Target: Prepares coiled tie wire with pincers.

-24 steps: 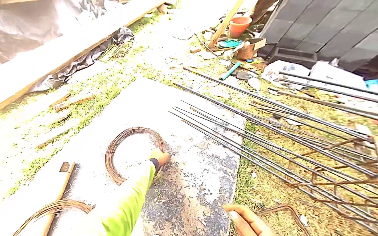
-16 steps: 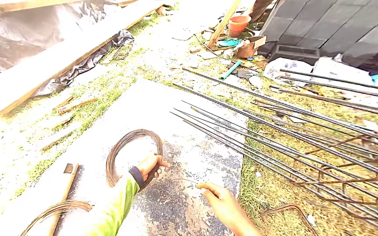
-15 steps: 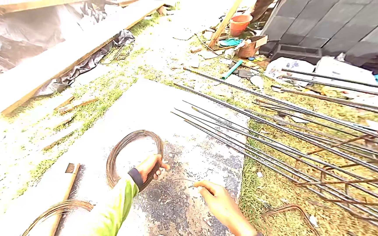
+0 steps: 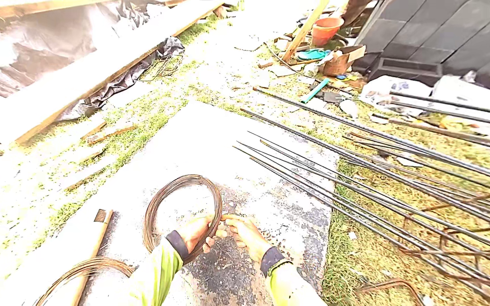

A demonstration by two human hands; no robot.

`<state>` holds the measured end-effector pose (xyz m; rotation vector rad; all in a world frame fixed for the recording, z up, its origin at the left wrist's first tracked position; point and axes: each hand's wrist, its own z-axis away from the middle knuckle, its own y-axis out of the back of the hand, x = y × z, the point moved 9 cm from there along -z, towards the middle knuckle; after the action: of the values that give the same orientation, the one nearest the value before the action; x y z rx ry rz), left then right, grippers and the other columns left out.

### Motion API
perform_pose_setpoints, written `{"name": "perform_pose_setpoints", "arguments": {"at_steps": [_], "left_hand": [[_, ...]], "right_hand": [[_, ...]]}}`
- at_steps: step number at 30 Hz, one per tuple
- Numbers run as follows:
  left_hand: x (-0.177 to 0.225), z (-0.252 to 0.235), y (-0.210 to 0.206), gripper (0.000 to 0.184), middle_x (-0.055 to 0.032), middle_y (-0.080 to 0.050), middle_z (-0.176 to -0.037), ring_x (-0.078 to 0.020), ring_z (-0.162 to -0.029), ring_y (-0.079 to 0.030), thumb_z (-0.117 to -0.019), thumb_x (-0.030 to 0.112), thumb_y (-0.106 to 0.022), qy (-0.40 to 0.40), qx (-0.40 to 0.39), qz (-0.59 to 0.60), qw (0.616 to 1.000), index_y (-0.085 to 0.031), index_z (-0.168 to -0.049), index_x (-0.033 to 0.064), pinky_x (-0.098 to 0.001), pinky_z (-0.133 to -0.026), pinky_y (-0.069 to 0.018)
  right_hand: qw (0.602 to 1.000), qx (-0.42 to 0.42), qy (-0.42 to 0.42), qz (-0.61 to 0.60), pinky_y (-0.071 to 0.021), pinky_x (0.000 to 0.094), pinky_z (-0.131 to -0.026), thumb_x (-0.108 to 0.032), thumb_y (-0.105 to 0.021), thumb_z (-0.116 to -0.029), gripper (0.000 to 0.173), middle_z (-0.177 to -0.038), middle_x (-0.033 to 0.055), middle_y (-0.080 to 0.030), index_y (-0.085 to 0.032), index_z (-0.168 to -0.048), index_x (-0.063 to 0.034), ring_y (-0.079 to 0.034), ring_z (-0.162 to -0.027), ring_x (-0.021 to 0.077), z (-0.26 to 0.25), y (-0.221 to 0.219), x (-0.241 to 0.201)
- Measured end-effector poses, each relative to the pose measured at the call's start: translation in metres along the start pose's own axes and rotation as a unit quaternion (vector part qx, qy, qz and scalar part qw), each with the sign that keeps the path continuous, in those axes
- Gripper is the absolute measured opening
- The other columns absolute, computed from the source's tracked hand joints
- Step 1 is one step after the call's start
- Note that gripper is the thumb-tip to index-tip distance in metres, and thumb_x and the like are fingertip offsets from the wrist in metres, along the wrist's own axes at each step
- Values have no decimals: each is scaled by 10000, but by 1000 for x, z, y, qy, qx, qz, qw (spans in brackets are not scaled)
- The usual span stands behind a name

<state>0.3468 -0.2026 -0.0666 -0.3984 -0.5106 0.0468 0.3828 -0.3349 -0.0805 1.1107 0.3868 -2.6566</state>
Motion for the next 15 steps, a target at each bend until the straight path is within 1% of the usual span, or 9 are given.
{"name": "perform_pose_setpoints", "arguments": {"at_steps": [1, 3, 4, 5, 6, 8, 10, 13, 15], "left_hand": [[0, -2, 0, 485, -103, -705, -944, -100, -466, -507, -1118, 482, -234, -9, 1, 3, 1000, -508, -1442, 246, -223, -420, -418], [-1, -4, 1, 457, -115, -730, -1020, -122, -517, -572, -1125, 457, -264, -23, 14, 21, 999, -464, -1473, 238, -237, -453, -453], [0, -5, 1, 440, -114, -733, -1051, -140, -558, -614, -1126, 441, -290, -33, 17, 29, 999, -420, -1496, 243, -248, -475, -482], [2, -7, 2, 432, -117, -734, -1076, -159, -591, -642, -1125, 420, -322, -45, 21, 34, 998, -405, -1510, 244, -262, -491, -502], [4, -8, 2, 431, -114, -727, -1102, -170, -622, -656, -1125, 399, -342, -56, 22, 36, 998, -387, -1526, 249, -274, -507, -517], [4, -8, 3, 419, -108, -709, -1147, -178, -672, -668, -1121, 364, -375, -68, 21, 36, 997, -420, -1524, 256, -283, -537, -531], [0, -8, 4, 397, -109, -700, -1156, -174, -677, -661, -1116, 343, -399, -71, 28, 38, 996, -468, -1499, 264, -277, -536, -524], [-5, -12, 7, 368, -99, -696, -1155, -180, -696, -664, -1110, 344, -428, -74, 47, 33, 996, -506, -1462, 271, -278, -529, -514], [-10, -14, 10, 391, -98, -698, -1148, -187, -684, -661, -1101, 353, -457, -75, 71, 30, 994, -499, -1484, 290, -288, -520, -517]], "right_hand": [[1000, -1, -6, 8, -241, 220, -401, -224, -515, -1062, 253, -624, -66, -376, -711, -1206, -156, -279, -436, 48, -1, 2, 1], [999, 9, -9, 32, -245, 220, -398, -230, -517, -1069, 254, -664, -42, -514, -712, -1216, -159, -309, -438, 44, -2, 5, 2], [998, 18, -2, 57, -272, 229, -420, -239, -514, -1075, 260, -721, -33, -570, -712, -1225, -163, -361, -472, 48, -3, 8, 0], [995, 30, 8, 94, -343, 241, -477, -249, -511, -1079, 266, -836, -22, -657, -713, -1232, -166, -468, -561, 54, -3, 9, -5], [991, 35, 20, 127, -442, 270, -598, -242, -496, -1084, 283, -999, -2, -722, -705, -1255, -157, -592, -728, 72, -2, 9, -11], [985, 52, 52, 158, -502, 324, -799, -191, -477, -1084, 301, -1147, 52, -714, -699, -1267, -102, -642, -947, 119, 3, 5, -19], [980, 80, 66, 170, -517, 375, -944, -171, -493, -1081, 286, -1173, 85, -720, -712, -1240, -79, -662, -1079, 157, 7, 3, -17], [974, 128, 78, 168, -518, 411, -962, -153, -502, -1076, 273, -1151, 105, -723, -725, -1209, -72, -667, -1085, 187, 13, 0, -12], [972, 149, 77, 165, -517, 415, -967, -152, -496, -1076, 280, -1157, 110, -723, -721, -1215, -62, -666, -1093, 193, 17, -4, -9]]}}
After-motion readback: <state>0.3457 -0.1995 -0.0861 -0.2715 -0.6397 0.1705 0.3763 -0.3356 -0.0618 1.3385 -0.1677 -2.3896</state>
